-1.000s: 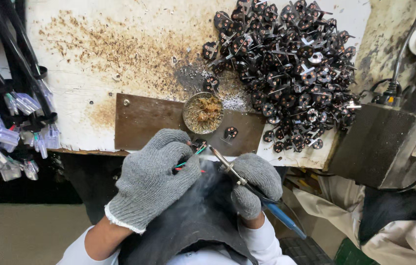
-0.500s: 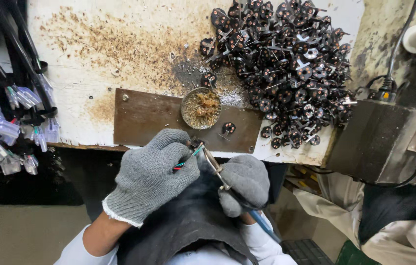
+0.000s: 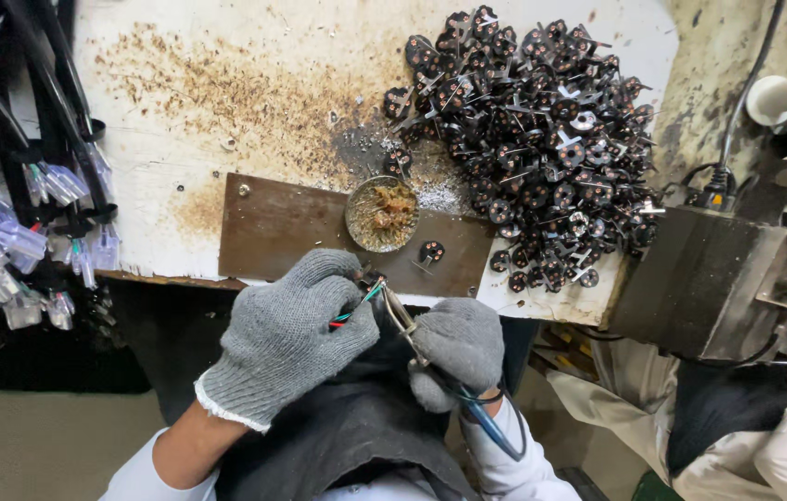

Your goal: The person, wearing gloves, holds stripped wire ends and uses a soldering iron to tin the exposed copper strands, dipping them into a small dish of flux or solder paste between wires. They repeatedly process wire leads one at a time at a cluttered workbench, occasionally setting finished wires aside.

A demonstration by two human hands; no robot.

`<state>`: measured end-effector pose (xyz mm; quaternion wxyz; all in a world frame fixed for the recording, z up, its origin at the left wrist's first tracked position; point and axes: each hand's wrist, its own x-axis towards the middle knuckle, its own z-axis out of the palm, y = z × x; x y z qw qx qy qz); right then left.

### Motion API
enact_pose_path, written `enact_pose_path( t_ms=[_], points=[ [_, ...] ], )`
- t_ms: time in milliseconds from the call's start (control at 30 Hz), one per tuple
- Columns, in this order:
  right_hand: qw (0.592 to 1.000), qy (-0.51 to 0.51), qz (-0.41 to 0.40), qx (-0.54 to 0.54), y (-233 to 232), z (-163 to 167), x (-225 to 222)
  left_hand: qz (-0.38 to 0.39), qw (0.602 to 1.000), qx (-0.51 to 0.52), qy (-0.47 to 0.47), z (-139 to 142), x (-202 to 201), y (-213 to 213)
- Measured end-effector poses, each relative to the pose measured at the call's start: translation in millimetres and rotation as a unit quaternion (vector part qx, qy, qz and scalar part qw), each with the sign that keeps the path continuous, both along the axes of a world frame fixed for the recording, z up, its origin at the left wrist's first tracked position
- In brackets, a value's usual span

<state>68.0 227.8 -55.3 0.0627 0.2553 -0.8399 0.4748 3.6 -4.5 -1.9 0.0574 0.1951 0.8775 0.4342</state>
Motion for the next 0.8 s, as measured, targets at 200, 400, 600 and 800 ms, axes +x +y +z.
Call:
enact_pose_path(
  t_ms=[200, 400, 600, 800],
  points=[
    [0.967, -0.078, -0.223, -0.099, -4.5, 0.6, 18.6, 0.003, 1.0, -0.003, -0.007, -0.6, -0.2, 1.2],
    [0.974, -0.039, -0.206, -0.089, -7.5, -4.7, 22.5, 0.0, 1.0, -0.005, -0.005, -2.4, 0.4, -1.0],
    [0.979, -0.02, -0.2, -0.031, -10.3, -7.2, 21.3, -0.001, 1.0, 0.001, 0.006, -3.5, 0.5, -2.5],
    [0.992, 0.075, -0.103, -0.024, -10.6, -10.0, 12.0, -0.006, 1.0, 0.0, -0.002, -1.3, 0.6, -1.0]
  ],
)
